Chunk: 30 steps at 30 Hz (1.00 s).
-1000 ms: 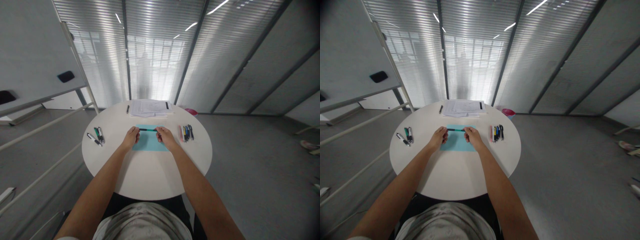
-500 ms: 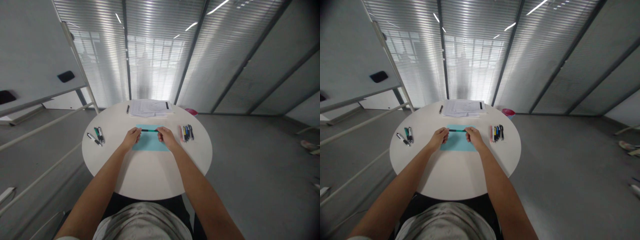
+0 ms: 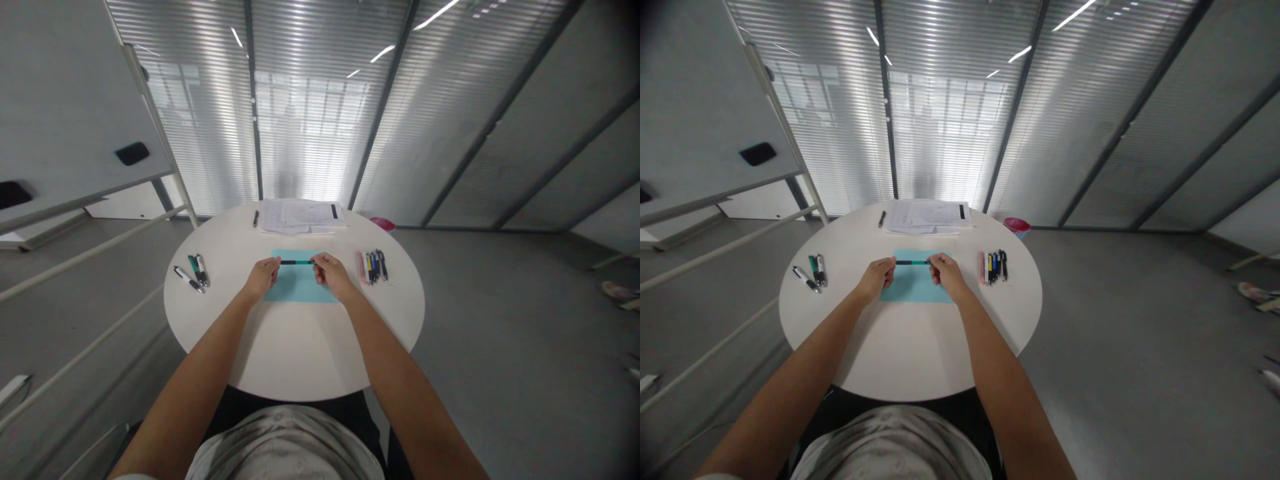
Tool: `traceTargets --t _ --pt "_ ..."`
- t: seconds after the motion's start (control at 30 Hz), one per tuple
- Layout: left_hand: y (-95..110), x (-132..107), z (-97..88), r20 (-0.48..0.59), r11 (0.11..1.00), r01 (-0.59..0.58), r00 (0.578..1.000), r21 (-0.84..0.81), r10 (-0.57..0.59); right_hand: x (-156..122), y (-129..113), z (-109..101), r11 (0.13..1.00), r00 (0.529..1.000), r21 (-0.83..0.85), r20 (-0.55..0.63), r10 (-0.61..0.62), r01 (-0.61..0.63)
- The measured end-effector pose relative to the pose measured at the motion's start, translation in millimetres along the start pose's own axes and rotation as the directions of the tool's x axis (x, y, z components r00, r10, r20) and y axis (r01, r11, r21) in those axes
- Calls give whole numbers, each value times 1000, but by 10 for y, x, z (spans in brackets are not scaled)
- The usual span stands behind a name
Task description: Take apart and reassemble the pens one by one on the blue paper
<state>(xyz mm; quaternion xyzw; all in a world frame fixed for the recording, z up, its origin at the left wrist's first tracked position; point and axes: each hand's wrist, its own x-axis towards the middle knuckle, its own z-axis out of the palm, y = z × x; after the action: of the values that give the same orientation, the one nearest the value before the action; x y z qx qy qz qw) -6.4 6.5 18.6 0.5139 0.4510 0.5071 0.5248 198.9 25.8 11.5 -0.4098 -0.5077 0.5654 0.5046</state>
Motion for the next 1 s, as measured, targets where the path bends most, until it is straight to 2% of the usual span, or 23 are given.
traceTargets --t 0.13,0.4,0.53,0.83,1.0 --pt "-14 8 5 -44 999 -21 999 42 23 -6 0 15 1000 1000 15 7 -8 8" --pt "-111 84 -20 -46 998 3 999 65 0 -6 -9 4 999 1000 29 8 -24 24" --pt "-96 90 -4 -32 999 14 999 31 -13 16 16 -16 999 1000 42 10 -17 16" --pt "-57 55 28 -46 999 22 999 27 -20 1 -32 19 999 996 -25 -73 -43 41" --pt "-67 69 30 -54 1000 8 999 12 -7 -7 -17 17 998 998 -51 -68 17 -21"
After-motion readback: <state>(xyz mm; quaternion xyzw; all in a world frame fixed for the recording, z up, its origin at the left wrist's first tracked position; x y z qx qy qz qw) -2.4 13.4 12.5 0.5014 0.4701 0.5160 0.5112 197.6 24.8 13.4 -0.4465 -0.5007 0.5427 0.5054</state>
